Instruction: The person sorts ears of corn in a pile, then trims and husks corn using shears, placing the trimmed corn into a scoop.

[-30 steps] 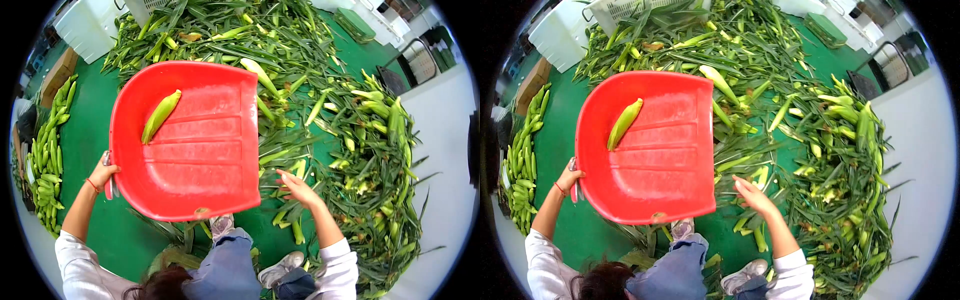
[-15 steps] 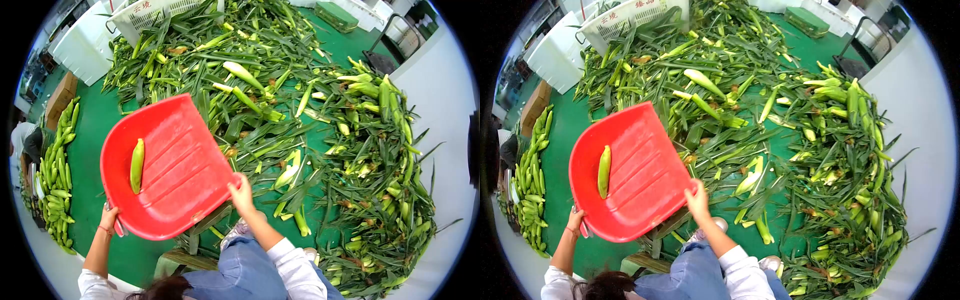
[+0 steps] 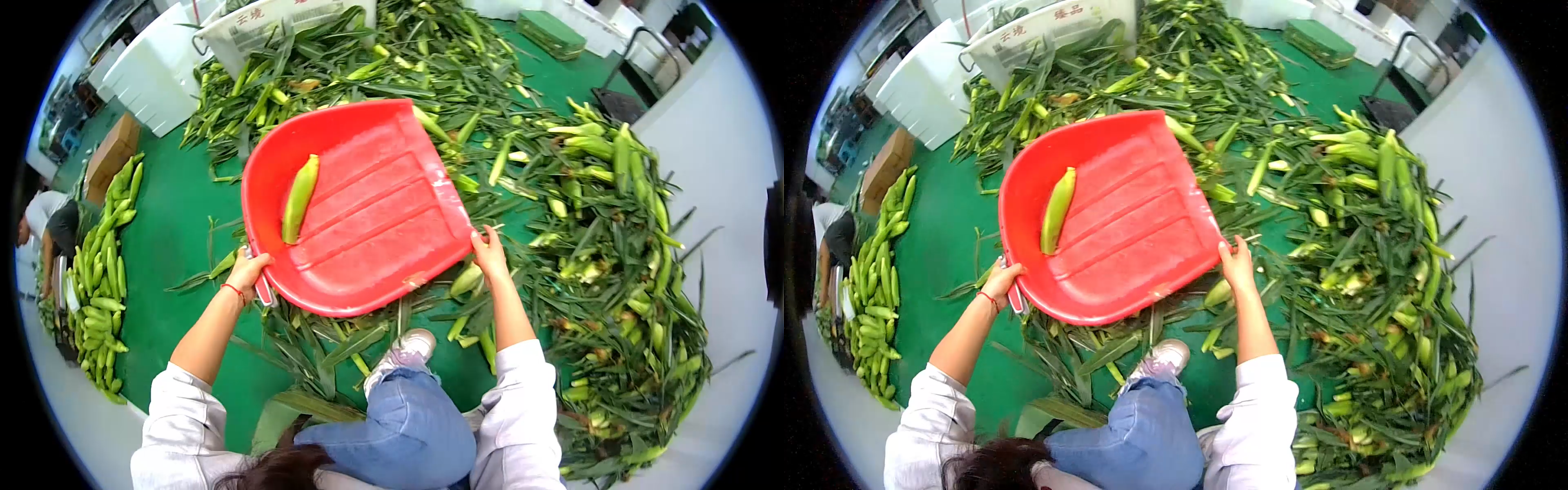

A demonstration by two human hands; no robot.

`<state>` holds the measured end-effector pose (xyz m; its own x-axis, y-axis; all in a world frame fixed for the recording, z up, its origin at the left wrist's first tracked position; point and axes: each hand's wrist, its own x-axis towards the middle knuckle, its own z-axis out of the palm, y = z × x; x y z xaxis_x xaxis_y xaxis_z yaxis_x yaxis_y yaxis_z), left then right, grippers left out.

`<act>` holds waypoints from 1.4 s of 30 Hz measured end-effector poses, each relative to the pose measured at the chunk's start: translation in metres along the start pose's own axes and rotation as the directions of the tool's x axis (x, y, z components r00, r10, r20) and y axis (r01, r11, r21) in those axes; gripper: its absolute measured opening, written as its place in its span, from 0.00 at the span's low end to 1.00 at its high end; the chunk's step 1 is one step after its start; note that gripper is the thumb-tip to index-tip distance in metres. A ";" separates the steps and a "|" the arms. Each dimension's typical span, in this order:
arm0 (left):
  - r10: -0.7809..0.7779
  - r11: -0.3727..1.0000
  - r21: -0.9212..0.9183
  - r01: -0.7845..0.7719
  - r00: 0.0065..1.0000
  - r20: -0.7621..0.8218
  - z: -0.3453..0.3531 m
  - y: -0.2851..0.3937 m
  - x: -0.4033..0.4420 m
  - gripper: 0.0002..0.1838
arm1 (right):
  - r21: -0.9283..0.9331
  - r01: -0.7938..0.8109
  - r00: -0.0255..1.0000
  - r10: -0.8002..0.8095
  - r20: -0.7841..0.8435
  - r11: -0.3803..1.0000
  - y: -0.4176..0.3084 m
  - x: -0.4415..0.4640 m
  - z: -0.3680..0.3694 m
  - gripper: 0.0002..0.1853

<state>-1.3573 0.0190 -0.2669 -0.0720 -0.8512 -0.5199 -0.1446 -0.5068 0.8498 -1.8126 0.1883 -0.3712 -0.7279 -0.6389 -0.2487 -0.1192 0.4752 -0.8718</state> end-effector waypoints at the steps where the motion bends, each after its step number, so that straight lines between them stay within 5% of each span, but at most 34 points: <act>1: 0.006 1.000 0.000 -0.006 1.000 -0.004 -0.003 -0.001 0.000 0.21 | -0.146 0.165 0.986 -0.158 0.057 0.975 -0.017 -0.013 -0.026 0.31; 4: 0.037 0.998 0.040 -0.039 0.998 0.060 -0.030 -0.004 0.020 0.16 | -0.277 0.298 0.921 -0.199 0.334 0.913 -0.075 -0.075 -0.139 0.27; 6: 0.185 0.946 0.250 -0.205 0.977 0.103 -0.059 0.028 0.033 0.13 | -0.385 0.290 0.934 -0.171 0.314 0.876 -0.102 -0.141 -0.217 0.24; 8: 0.231 0.871 0.408 -0.272 0.962 0.148 -0.105 0.051 0.079 0.10 | -0.426 0.167 0.984 -0.123 0.129 0.889 -0.082 -0.198 -0.286 0.23; 10: 0.271 0.902 0.350 -0.254 0.963 0.000 -0.098 0.067 0.073 0.15 | -0.476 -0.034 0.992 -0.027 -0.120 0.879 -0.034 -0.255 -0.342 0.23; 12: 0.291 0.854 0.447 -0.267 0.957 0.016 -0.123 0.029 0.117 0.16 | -0.431 -0.131 0.952 -0.008 -0.307 0.893 0.063 -0.308 -0.386 0.22; 14: 0.399 0.869 0.326 -0.373 0.917 -0.011 -0.108 -0.007 0.083 0.17 | -0.081 -0.396 0.825 0.315 -0.470 0.915 0.109 -0.360 -0.374 0.20; 16: 0.465 0.879 0.193 -0.436 0.874 -0.139 -0.108 -0.042 0.065 0.16 | 0.238 -0.413 0.727 0.475 -0.495 0.879 0.146 -0.406 -0.334 0.17; 18: 0.350 0.915 0.256 -0.312 0.930 -0.117 -0.141 -0.067 0.066 0.16 | 0.258 -0.358 0.794 0.438 -0.422 0.898 0.177 -0.449 -0.294 0.18; 20: 0.258 0.962 -0.059 -0.267 0.957 -0.131 -0.147 -0.085 0.043 0.20 | 0.152 -0.476 0.789 0.496 -0.362 0.867 0.213 -0.476 -0.258 0.18; 22: 0.212 0.967 -0.102 -0.234 0.959 -0.188 -0.163 -0.100 0.049 0.20 | 0.395 -0.290 0.879 0.407 -0.251 0.871 0.310 -0.501 -0.214 0.18; 24: 0.239 0.971 0.071 -0.229 0.933 -0.268 -0.168 -0.093 0.069 0.17 | 0.710 -0.336 0.828 0.553 -0.091 0.619 0.324 -0.517 -0.190 0.18; 26: 0.384 0.917 0.205 -0.342 0.896 -0.222 -0.137 -0.059 0.064 0.13 | 0.482 -0.386 0.820 0.532 -0.210 0.787 0.329 -0.514 -0.172 0.17; 28: 0.400 0.866 0.389 -0.314 0.903 -0.160 -0.141 -0.041 0.121 0.12 | 0.218 -0.427 0.823 0.477 -0.307 0.877 0.336 -0.502 -0.161 0.16; 29: 0.276 0.899 0.401 -0.175 0.938 -0.208 -0.124 -0.023 0.095 0.13 | 0.078 -0.442 0.829 0.441 -0.344 0.893 0.342 -0.500 -0.165 0.16; 31: 0.348 0.844 0.466 -0.265 0.932 -0.100 -0.158 -0.031 0.125 0.12 | 0.041 -0.450 0.778 0.414 -0.472 0.892 0.285 -0.498 -0.187 0.15; 32: 0.313 0.839 0.476 -0.264 0.949 -0.024 -0.161 -0.026 0.116 0.12 | 0.031 -0.455 0.745 0.399 -0.534 0.890 0.257 -0.494 -0.194 0.14; 34: 0.486 0.806 0.378 -0.455 0.874 0.015 -0.159 -0.043 0.083 0.16 | -0.058 -0.480 0.595 0.276 -0.755 0.875 0.253 -0.501 -0.223 0.12; 35: 0.469 0.799 0.389 -0.458 0.880 0.072 -0.171 -0.050 0.081 0.20 | -0.131 -0.483 0.373 0.068 -0.925 0.866 0.260 -0.505 -0.234 0.11; 38: 0.359 0.804 0.480 -0.351 0.930 0.079 -0.182 -0.056 0.073 0.21 | 0.134 -0.517 -0.071 0.113 -0.991 0.845 0.313 -0.526 -0.285 0.13; 42: 0.220 0.815 0.561 -0.149 0.974 -0.061 -0.170 -0.035 0.077 0.21 | 0.553 -0.514 -0.145 0.569 -0.810 0.656 0.353 -0.514 -0.321 0.20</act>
<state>-1.1901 -0.0514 -0.3222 -0.0421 -0.9483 -0.3144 -0.6604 -0.2097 0.7211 -1.6973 0.8789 -0.4150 -0.5091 0.8526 -0.1179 0.6694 0.3061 -0.6769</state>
